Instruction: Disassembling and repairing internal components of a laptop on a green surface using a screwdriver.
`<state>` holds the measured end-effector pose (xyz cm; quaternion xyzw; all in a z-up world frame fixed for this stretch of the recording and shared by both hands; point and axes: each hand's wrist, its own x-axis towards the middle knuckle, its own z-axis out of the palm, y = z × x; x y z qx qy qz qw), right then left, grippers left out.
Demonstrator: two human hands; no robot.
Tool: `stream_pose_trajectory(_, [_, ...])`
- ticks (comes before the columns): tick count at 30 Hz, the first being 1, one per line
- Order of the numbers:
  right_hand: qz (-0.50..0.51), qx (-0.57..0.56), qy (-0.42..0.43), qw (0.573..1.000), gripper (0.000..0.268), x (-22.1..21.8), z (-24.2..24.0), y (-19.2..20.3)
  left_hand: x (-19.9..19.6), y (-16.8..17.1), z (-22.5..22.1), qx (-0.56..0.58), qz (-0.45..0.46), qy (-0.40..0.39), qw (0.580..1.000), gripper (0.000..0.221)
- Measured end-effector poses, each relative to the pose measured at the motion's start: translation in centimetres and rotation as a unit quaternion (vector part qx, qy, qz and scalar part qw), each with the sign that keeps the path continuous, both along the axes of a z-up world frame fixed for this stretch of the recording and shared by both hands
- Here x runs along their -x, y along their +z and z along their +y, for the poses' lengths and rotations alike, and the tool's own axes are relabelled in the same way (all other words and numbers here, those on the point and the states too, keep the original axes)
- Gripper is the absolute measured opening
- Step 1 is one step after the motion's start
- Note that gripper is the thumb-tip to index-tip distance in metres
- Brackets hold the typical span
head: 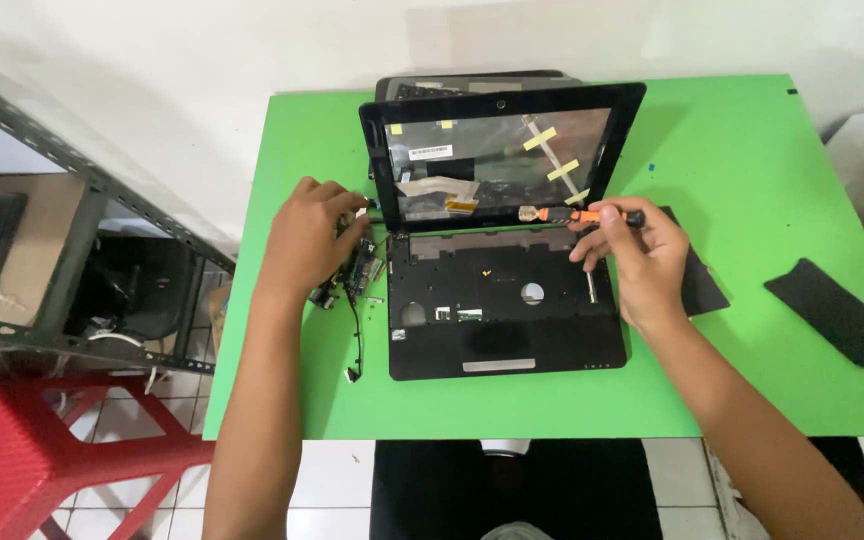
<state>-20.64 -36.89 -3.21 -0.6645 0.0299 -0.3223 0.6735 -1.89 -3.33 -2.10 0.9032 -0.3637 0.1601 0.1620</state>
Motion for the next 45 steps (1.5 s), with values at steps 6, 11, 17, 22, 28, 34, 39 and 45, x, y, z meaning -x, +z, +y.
stream_pose_trajectory(6, [0.003,0.005,-0.006,1.0,0.023,0.0,0.2,-0.2,-1.9,-3.5,-0.8,-0.073,-0.018,0.035,0.997,0.018])
stream_pose_trajectory(11, [0.013,-0.003,-0.006,1.0,0.025,-0.1,0.0,-0.3,-2.0,-4.3,-1.3,-0.05,-0.019,0.035,0.998,0.017])
stream_pose_trajectory(17, [0.012,-0.016,-0.009,1.0,0.024,-0.1,-0.1,0.3,-0.5,-0.9,-0.7,0.001,-0.016,0.006,1.0,0.011])
stream_pose_trajectory(22, [0.005,-0.021,-0.022,1.0,0.023,-0.1,-0.3,0.0,1.4,2.6,1.0,0.073,0.012,0.001,0.997,0.012])
stream_pose_trajectory(28, [-0.001,-0.04,-0.007,0.999,0.024,-0.2,0.2,0.1,3.7,4.9,-1.6,0.225,-0.026,-0.117,0.967,0.03])
stream_pose_trajectory(34, [-0.007,-0.023,0.017,1.0,0.025,0.0,0.8,0.7,4.8,3.5,-4.3,0.24,-0.024,-0.207,0.948,0.016])
stream_pose_trajectory(39, [-0.008,-0.024,0.019,1.0,0.025,0.1,0.0,0.5,3.0,3.9,-1.5,0.256,-0.022,-0.136,0.957,0.009])
stream_pose_trajectory(45, [-0.003,-0.005,0.026,1.0,0.024,0.6,0.7,1.2,1.6,3.0,1.2,0.124,0.089,-0.055,0.987,0.019])
